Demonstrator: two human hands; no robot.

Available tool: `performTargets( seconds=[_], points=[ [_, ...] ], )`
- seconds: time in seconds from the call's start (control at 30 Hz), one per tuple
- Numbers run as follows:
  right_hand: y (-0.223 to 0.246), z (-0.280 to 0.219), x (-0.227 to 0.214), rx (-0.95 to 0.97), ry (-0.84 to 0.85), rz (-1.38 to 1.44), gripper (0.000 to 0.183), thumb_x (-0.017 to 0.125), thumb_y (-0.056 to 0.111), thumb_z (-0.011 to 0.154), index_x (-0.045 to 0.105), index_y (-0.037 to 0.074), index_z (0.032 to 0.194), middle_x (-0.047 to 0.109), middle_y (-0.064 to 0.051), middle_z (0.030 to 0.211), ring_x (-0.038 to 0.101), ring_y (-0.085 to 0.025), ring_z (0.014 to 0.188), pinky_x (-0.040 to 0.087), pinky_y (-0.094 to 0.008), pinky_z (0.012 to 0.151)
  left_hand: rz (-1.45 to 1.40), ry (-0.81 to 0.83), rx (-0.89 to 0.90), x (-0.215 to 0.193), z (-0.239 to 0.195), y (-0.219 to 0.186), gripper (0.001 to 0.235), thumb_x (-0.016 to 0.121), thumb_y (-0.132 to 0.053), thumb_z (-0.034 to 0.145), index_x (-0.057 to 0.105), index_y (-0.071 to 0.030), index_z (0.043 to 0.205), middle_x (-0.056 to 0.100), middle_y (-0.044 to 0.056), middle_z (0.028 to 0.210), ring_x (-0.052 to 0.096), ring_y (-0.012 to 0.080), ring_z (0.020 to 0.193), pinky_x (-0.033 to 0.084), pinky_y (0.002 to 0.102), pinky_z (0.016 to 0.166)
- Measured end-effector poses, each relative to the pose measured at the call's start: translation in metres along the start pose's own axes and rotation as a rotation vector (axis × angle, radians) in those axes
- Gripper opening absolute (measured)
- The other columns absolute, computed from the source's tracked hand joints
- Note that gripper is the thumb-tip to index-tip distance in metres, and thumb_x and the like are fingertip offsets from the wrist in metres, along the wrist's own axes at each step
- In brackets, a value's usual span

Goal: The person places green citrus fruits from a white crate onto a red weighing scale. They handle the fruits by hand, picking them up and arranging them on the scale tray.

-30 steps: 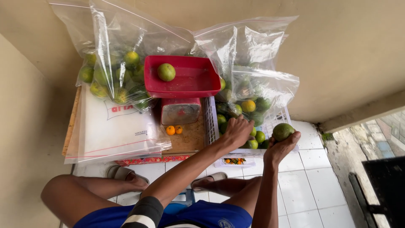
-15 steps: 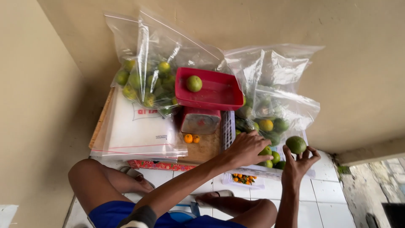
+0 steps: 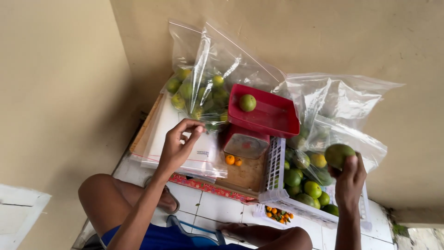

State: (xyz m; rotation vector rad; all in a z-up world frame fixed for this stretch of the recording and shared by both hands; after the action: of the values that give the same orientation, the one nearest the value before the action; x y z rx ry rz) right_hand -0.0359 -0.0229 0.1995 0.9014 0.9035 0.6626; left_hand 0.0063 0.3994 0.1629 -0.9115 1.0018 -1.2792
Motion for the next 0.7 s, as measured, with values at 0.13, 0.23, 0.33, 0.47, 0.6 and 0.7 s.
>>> performTargets(
  seconds=[0.13, 0.23, 0.33, 0.47, 0.6, 0.7],
  points=[
    [0.057, 0.039, 0.049, -0.102, 0.275, -0.226, 0.063, 0.05, 0.051, 0.096, 0.05, -0.005, 0.125, 0.065, -0.024, 0.107, 0.062, -0.027, 0.074, 0.053, -0.038, 0.062, 0.005, -0.05, -0.093, -0.023, -0.02, -0.005, 0.025, 0.06, -0.034, 0.098, 0.069, -0.012, 0.107, 0.077, 0.002, 0.103, 0.072, 0.0101, 0.1, 0.044, 0.023, 0.067],
    [0.075, 0.066, 0.087, -0.133, 0.47, -0.505, 0.056, 0.059, 0.041, 0.096, 0.049, -0.001, 0.131, 0.067, -0.022, 0.107, 0.067, -0.032, 0.084, 0.059, -0.041, 0.062, -0.002, 0.0, -0.015, -0.021, -0.038, 0.015, 0.033, 0.06, -0.038, 0.097, 0.066, -0.012, 0.117, 0.077, 0.004, 0.11, 0.073, 0.0137, 0.099, 0.048, 0.024, 0.066],
    [0.062, 0.089, 0.117, -0.44, 0.537, -0.78, 0.059, 0.06, 0.054, 0.093, 0.046, 0.006, 0.125, 0.075, -0.02, 0.102, 0.075, -0.036, 0.071, 0.062, -0.049, 0.057, -0.009, 0.031, -0.07, -0.019, -0.051, 0.007, 0.029, 0.062, -0.036, 0.097, 0.07, -0.014, 0.114, 0.075, -0.001, 0.114, 0.067, 0.0094, 0.095, 0.044, 0.023, 0.065],
    [0.059, 0.104, 0.144, -0.517, 0.544, -0.96, 0.065, 0.072, 0.049, 0.084, 0.054, 0.017, 0.137, 0.069, -0.017, 0.121, 0.072, -0.039, 0.089, 0.061, -0.052, 0.063, -0.003, 0.019, -0.095, -0.023, -0.063, 0.005, 0.028, 0.061, -0.036, 0.097, 0.07, -0.015, 0.113, 0.075, -0.002, 0.117, 0.067, 0.0085, 0.092, 0.045, 0.023, 0.066],
    [0.044, 0.117, 0.163, -0.578, 0.631, -0.917, 0.067, 0.075, 0.023, 0.075, 0.052, 0.02, 0.138, 0.06, -0.01, 0.128, 0.068, -0.036, 0.09, 0.056, -0.049, 0.058, -0.005, 0.023, -0.126, -0.027, -0.07, 0.009, 0.03, 0.061, -0.036, 0.096, 0.071, -0.015, 0.115, 0.078, -0.002, 0.109, 0.07, 0.0076, 0.097, 0.045, 0.022, 0.066],
    [0.043, 0.124, 0.175, -0.517, 0.697, -0.847, 0.069, 0.079, 0.022, 0.079, 0.051, 0.019, 0.142, 0.06, -0.011, 0.131, 0.07, -0.03, 0.095, 0.062, -0.043, 0.065, 0.0, 0.032, -0.141, -0.027, -0.069, 0.01, 0.03, 0.061, -0.037, 0.096, 0.072, -0.016, 0.115, 0.079, -0.003, 0.105, 0.071, 0.0067, 0.097, 0.045, 0.022, 0.065]
  ],
)
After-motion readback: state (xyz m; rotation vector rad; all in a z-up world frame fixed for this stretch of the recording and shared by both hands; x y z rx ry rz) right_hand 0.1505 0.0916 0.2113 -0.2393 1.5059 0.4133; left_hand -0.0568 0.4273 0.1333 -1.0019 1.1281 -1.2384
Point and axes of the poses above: each hand's wrist, its own z-axis towards the middle knuckle, its own x-axis out of the palm, y = z × x, the point moved 3 cm from there along z, towards the middle knuckle
